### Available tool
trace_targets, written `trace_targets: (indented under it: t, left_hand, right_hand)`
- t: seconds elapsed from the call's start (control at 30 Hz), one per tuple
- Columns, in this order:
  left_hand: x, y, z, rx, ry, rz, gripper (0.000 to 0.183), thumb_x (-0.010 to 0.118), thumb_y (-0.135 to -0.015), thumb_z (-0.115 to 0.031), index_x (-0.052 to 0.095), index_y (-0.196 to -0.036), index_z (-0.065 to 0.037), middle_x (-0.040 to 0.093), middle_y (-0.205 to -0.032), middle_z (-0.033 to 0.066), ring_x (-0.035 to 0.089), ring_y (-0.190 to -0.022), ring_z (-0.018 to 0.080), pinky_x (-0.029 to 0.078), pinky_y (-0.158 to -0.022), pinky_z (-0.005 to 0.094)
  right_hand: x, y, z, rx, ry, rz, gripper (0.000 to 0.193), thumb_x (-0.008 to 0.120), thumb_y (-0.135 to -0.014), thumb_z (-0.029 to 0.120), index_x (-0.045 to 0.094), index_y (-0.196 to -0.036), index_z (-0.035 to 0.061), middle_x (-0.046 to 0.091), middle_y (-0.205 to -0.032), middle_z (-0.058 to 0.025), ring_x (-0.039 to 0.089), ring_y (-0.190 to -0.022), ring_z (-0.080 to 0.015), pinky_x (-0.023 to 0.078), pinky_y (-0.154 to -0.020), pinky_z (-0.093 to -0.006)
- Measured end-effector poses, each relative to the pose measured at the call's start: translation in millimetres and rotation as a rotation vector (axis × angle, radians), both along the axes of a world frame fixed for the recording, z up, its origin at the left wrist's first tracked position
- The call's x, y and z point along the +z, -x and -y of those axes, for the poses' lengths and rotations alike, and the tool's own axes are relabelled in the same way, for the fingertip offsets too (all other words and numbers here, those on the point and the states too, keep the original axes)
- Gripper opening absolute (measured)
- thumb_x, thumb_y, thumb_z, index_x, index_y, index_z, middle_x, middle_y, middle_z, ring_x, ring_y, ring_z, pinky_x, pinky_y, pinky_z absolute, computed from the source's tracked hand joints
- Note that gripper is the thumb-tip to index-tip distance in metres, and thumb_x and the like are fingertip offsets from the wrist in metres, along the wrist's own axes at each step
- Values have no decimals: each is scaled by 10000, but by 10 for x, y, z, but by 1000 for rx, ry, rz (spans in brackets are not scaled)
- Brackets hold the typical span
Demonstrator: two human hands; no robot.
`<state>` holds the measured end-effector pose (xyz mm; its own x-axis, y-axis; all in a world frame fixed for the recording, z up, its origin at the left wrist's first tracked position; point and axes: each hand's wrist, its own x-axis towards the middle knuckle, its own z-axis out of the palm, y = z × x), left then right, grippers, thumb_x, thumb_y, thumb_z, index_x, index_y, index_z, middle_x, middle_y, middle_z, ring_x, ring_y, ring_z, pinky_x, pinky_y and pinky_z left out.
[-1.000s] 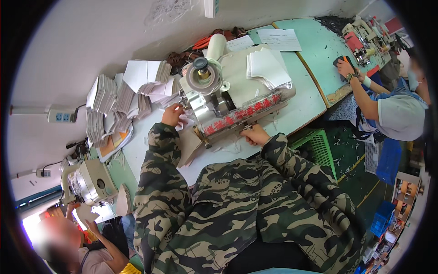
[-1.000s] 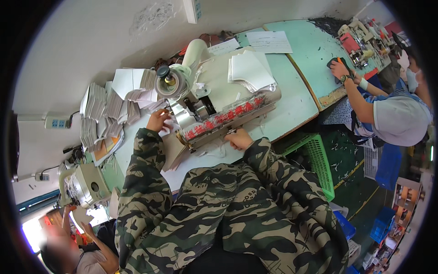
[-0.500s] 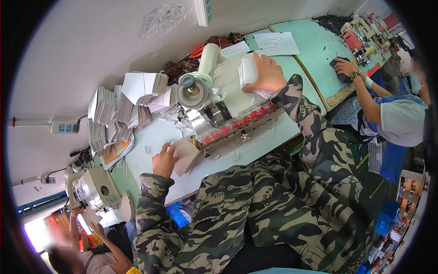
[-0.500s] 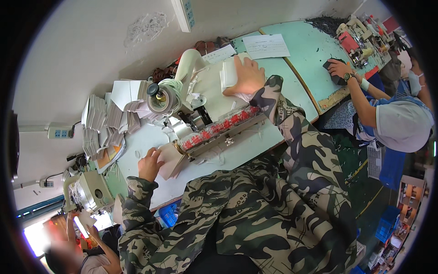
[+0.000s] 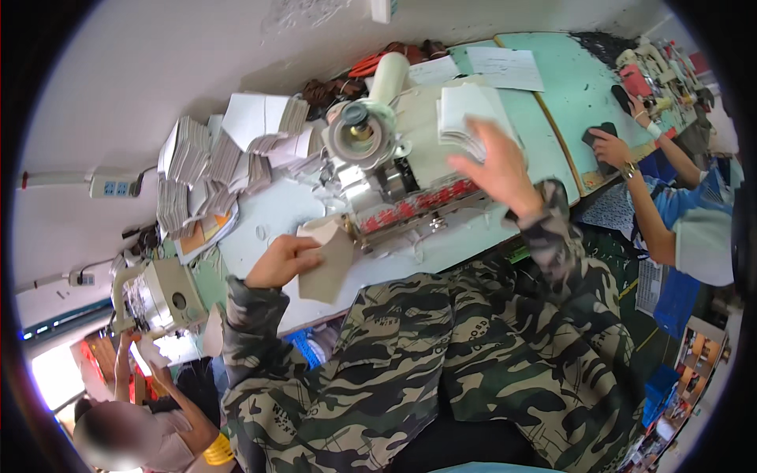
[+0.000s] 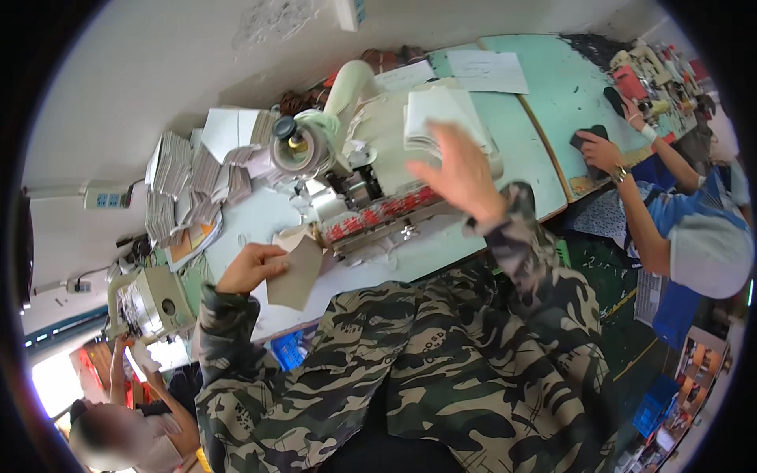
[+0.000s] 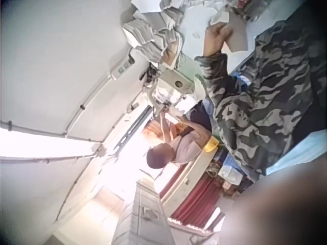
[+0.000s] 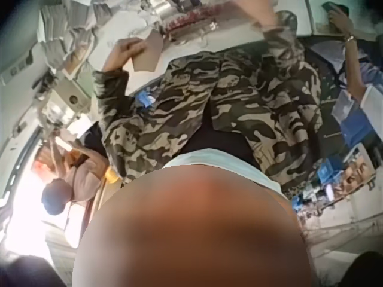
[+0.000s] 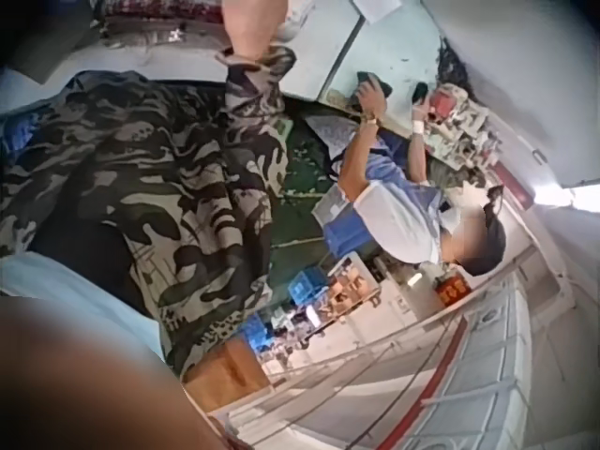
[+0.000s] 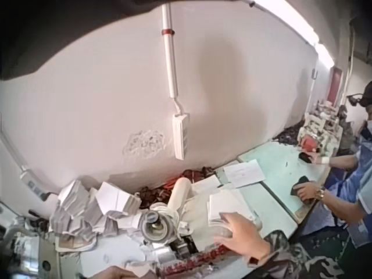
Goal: Skiving the edges of shoe material components using an industrial skiving machine.
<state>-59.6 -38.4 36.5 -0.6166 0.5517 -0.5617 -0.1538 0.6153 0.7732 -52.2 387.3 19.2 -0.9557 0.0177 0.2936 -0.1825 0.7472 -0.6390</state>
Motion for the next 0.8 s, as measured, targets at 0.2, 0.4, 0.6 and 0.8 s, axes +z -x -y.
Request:
trace_targets:
  t: [0.2, 0.4, 0.6, 0.8]
  left_hand:
    - [195, 256, -850, -143, -104, -43, 262, 589, -947, -212, 658, -1019, 30, 631, -744, 68, 544, -684, 120, 464, -642, 322]
    - [6, 474, -861, -214, 87, -279, 301, 560, -931, -247, 662, -956, 35, 614, -713, 173, 588, -645, 239, 484, -661, 378]
    - [-46, 584, -846, -105, 73, -211, 269, 589, -899, -229, 678, -915, 26, 643, -747, 192, 614, -672, 297, 490, -678, 407]
    - [83, 500, -1268, -221, 20, -515, 279, 572, -956, -203, 684, -977, 52, 669, -681, 110, 648, -550, 211, 518, -559, 326]
  right_hand:
    - [-236, -412, 877, 417, 866, 926, 286, 623, -971, 235, 673, -1075, -26, 716, -880, -60, 701, -712, -136, 532, -625, -269]
    - [-158, -230, 923, 464, 367, 932, 271, 686, -898, 210, 681, -1024, -30, 715, -757, -100, 691, -630, -163, 531, -605, -269]
    - [-18, -23, 615, 419, 185, 390, 427, 760, -779, 262, 657, -1118, 23, 722, -848, -135, 683, -719, -277, 532, -681, -351]
    - [138, 629, 479, 565, -104, 422, 530, 745, -710, 311, 649, -1163, 55, 691, -907, -168, 654, -866, -375, 517, -775, -435]
